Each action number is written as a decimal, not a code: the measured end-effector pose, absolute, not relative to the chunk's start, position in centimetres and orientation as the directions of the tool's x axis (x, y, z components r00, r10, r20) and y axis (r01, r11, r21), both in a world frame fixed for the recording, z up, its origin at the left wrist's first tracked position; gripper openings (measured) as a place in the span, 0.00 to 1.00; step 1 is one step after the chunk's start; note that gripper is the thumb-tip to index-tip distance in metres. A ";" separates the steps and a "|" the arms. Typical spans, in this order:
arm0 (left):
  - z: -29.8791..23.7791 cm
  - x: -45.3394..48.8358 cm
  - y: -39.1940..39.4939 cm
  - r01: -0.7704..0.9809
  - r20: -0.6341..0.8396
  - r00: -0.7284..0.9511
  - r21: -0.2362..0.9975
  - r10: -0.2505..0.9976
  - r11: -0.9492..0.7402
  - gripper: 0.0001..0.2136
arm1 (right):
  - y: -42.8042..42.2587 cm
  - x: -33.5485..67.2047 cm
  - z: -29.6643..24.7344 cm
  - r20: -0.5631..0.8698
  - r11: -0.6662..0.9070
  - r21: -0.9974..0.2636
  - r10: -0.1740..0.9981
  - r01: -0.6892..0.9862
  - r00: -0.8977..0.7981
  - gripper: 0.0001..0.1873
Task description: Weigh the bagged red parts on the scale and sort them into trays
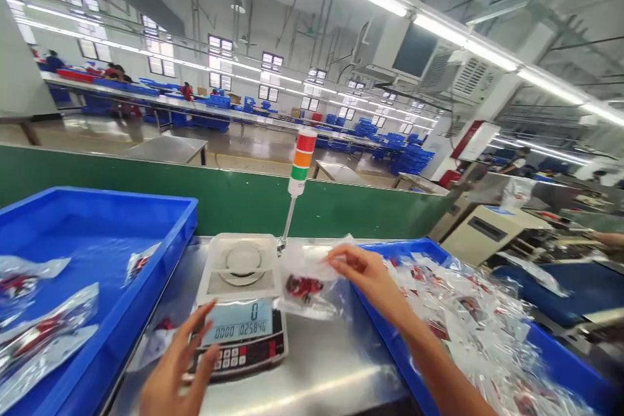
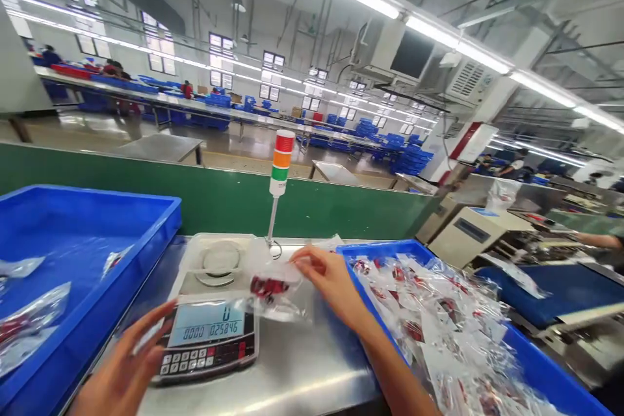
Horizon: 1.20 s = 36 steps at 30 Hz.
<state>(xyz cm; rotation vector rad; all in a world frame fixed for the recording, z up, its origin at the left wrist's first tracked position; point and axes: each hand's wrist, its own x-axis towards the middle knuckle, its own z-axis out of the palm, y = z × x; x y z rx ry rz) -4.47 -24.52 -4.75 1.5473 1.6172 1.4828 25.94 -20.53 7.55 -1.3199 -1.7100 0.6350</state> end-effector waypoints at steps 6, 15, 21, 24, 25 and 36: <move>-2.8 -0.2 -23.7 0.082 0.070 -0.153 0.995 0.986 -0.058 0.33 | -22.5 18.9 3.4 0.170 0.187 -0.946 0.982 0.265 -0.084 0.21; -6.0 -1.0 -26.2 0.455 0.314 -0.432 0.885 0.845 -0.097 0.27 | -24.2 19.1 -2.4 -0.230 -0.242 -0.969 0.955 -0.043 -0.187 0.33; -8.4 -0.6 -27.9 0.593 0.431 -0.455 0.800 0.780 -0.096 0.24 | -28.9 17.8 -6.7 -0.172 -0.172 -0.985 0.985 0.022 0.037 0.22; -9.6 -0.1 -29.8 0.590 0.442 -0.450 0.800 0.776 -0.113 0.22 | -30.8 17.9 -7.5 -0.150 -0.163 -0.983 0.979 0.086 0.140 0.20; -9.7 -0.2 -30.4 0.569 0.413 -0.441 0.815 0.797 -0.108 0.22 | -31.2 18.1 -7.5 -0.160 -0.173 -0.981 0.978 0.090 0.136 0.20; 0.4 -3.4 -20.8 0.556 0.517 -0.221 0.763 0.827 -0.329 0.15 | -20.7 20.1 -0.1 0.296 0.237 -0.881 0.951 0.409 0.087 0.15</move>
